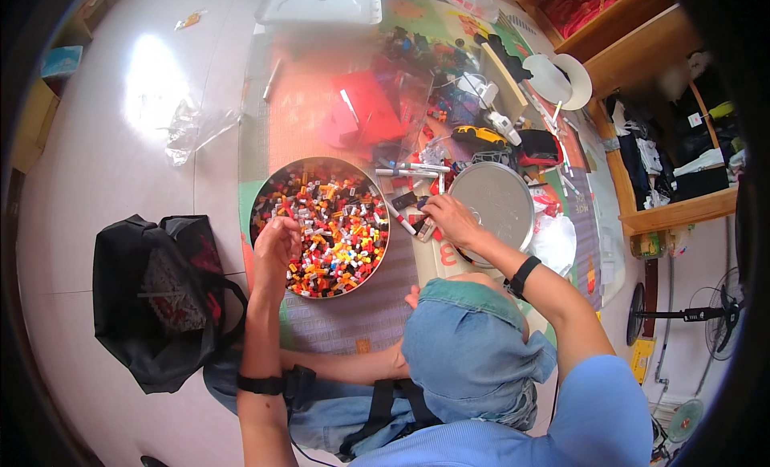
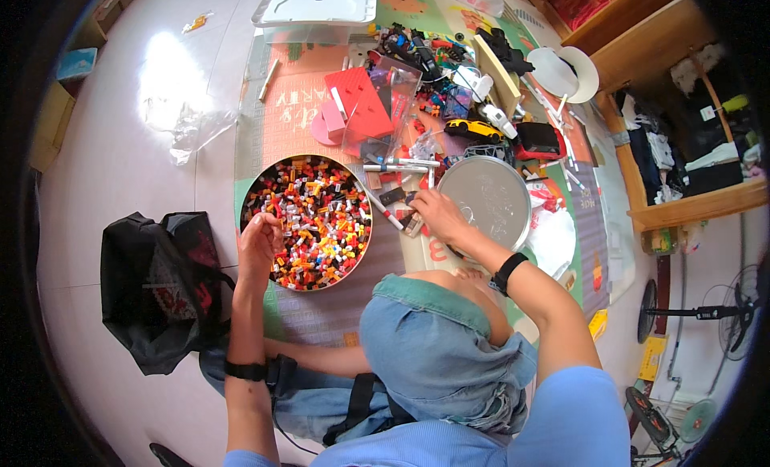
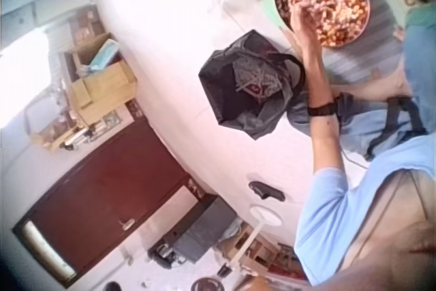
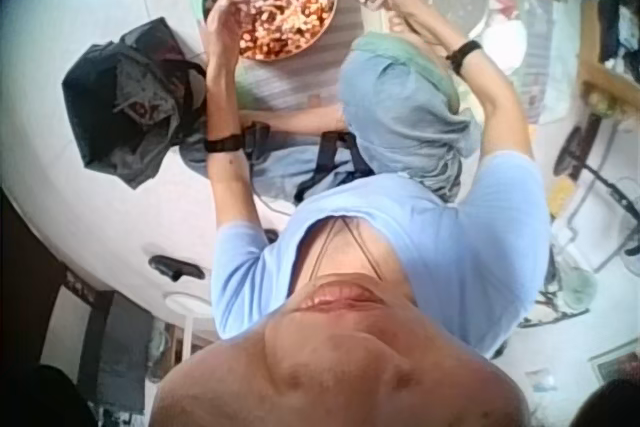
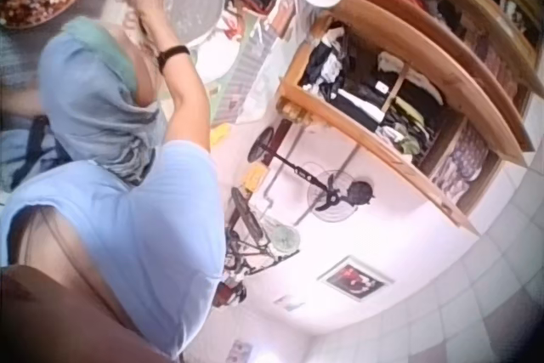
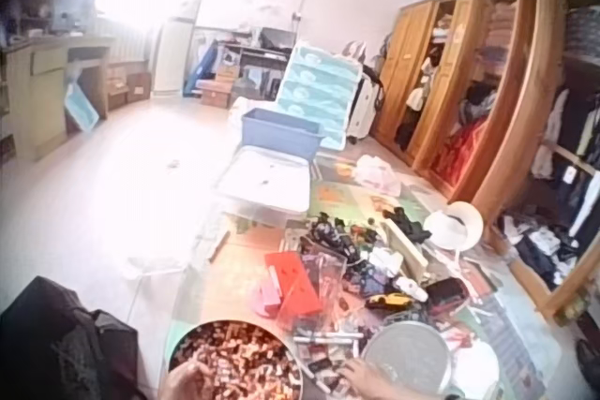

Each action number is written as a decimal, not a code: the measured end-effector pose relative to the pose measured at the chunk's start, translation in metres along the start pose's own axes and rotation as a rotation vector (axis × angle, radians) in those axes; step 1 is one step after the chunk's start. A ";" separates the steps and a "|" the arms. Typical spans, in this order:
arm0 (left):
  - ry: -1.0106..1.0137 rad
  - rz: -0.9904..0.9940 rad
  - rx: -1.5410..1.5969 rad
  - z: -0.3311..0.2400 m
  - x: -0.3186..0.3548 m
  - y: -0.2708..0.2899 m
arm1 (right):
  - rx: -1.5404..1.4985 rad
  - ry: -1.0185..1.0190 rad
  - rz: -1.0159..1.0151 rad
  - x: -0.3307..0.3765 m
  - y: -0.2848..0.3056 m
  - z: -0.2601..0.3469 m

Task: The person sits on the floor and sorts small plastic building blocks from a large metal bowl into a black bag. They pick up individual pieces or small clusters, inspect them, and transfer them into the bag. The person occasionally adjusts their position and the bag while continuing the sorting process.

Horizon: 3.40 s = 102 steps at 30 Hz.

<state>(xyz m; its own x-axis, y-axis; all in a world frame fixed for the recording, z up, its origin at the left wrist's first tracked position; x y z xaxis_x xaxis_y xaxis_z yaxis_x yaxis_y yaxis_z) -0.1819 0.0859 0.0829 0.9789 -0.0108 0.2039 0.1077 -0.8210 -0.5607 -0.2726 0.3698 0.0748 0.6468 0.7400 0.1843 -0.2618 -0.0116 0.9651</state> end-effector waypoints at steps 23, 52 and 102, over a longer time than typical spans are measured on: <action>0.142 0.227 -0.045 0.031 -0.005 -0.030 | -1.488 -0.311 -0.128 -0.019 0.085 -0.001; 0.037 -0.018 0.319 0.024 -0.006 0.004 | -0.125 -0.422 -0.164 -0.091 0.013 -0.113; 0.048 0.134 0.135 0.016 -0.004 -0.025 | -0.783 -0.271 -0.205 -0.042 0.095 -0.004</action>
<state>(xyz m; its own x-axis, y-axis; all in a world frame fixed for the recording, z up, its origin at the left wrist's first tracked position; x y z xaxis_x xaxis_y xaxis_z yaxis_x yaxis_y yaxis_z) -0.1859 0.1160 0.0835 0.9770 -0.1444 0.1567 0.0028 -0.7266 -0.6871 -0.3272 0.3406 0.1580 0.8583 0.4892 0.1548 -0.4762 0.6471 0.5954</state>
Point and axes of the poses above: each hand's wrist, its own x-axis away from the middle knuckle, its own y-axis out of the back of the hand, z = x × y, the point moved 10 cm from there along -x, towards the middle knuckle, and after that the axes turned 8 degrees about z, right-handed, at the moved point
